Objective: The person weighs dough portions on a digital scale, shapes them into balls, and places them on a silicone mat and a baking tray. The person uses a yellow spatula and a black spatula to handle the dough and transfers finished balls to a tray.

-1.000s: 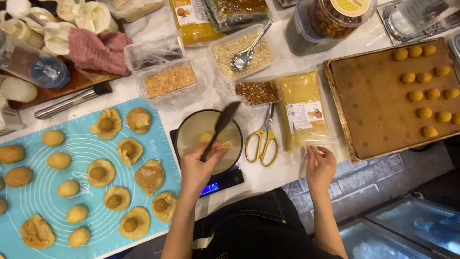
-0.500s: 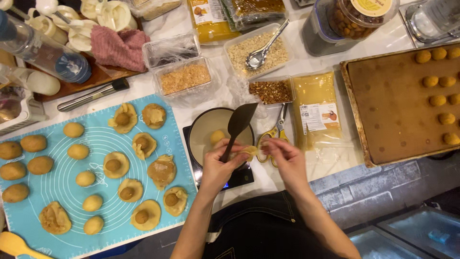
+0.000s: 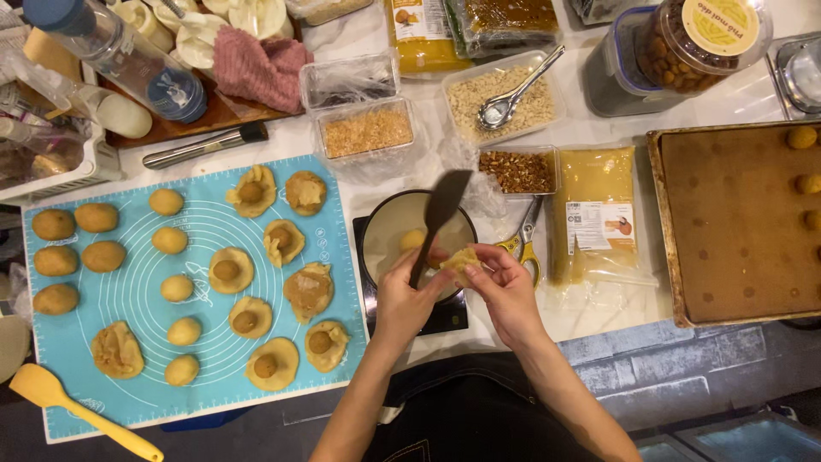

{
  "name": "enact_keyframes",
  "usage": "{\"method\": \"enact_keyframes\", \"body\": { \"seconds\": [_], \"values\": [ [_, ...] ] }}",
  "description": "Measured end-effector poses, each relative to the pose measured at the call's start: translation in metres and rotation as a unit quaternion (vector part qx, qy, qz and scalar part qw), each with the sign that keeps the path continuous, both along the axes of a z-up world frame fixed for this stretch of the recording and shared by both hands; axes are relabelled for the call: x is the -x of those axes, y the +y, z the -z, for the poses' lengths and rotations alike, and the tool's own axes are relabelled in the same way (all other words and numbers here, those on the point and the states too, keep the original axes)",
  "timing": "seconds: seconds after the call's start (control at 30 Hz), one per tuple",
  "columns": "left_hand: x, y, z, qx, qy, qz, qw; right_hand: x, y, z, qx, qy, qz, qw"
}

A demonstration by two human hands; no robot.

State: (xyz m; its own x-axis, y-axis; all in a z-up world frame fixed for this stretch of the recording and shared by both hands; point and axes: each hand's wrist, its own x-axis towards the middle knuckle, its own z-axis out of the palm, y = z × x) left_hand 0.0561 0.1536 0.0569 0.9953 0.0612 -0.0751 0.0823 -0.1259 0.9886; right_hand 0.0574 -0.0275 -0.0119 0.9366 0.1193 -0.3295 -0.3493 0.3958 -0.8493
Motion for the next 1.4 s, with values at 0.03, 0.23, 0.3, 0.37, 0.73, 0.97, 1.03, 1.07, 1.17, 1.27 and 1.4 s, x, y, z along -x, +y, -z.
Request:
{"method": "enact_keyframes", "body": {
  "seconds": [0.03, 0.23, 0.3, 0.37, 0.73, 0.97, 1.03, 1.07, 1.17, 1.27, 1.4],
  "values": [
    [-0.001, -0.001, 0.002, 0.011, 0.042, 0.006, 0.999, 0.001, 0.000, 0.001, -0.002, -0.012, -0.005, 1.000],
    [-0.003, 0.000, 0.012, 0.041, 0.045, 0.033, 0.998, 0.001, -0.001, 0.006, -0.033, 0.017, -0.005, 0.999],
    [-0.002, 0.001, 0.013, 0.037, 0.043, 0.029, 0.998, 0.001, -0.003, 0.007, -0.056, 0.033, -0.001, 0.998],
    [-0.003, 0.001, 0.014, 0.021, 0.060, 0.014, 0.998, 0.002, -0.002, 0.007, -0.047, 0.029, 0.007, 0.998],
    [0.011, 0.051, 0.014, 0.053, 0.052, -0.086, 0.994, -0.019, -0.018, 0.000, 0.117, -0.022, 0.035, 0.992],
    [0.018, 0.065, 0.004, 0.015, 0.021, -0.124, 0.992, -0.050, 0.035, -0.009, 0.450, -0.359, -0.105, 0.811],
    [0.017, 0.061, 0.002, 0.063, 0.048, -0.142, 0.987, -0.053, 0.044, -0.019, 0.509, -0.417, -0.088, 0.748],
    [0.016, 0.059, 0.001, 0.086, 0.062, -0.151, 0.983, -0.053, 0.045, -0.024, 0.536, -0.444, -0.079, 0.714],
    [0.014, 0.053, -0.003, -0.060, 0.020, -0.102, 0.993, -0.041, 0.027, -0.039, 0.526, -0.426, -0.033, 0.735],
    [0.011, 0.030, -0.004, -0.040, -0.073, -0.042, 0.996, -0.018, -0.004, -0.040, 0.230, -0.193, -0.093, 0.949],
    [0.006, -0.014, -0.008, -0.074, -0.107, 0.029, 0.991, 0.005, -0.044, -0.015, -0.029, 0.032, -0.126, 0.991]
  ]
}}
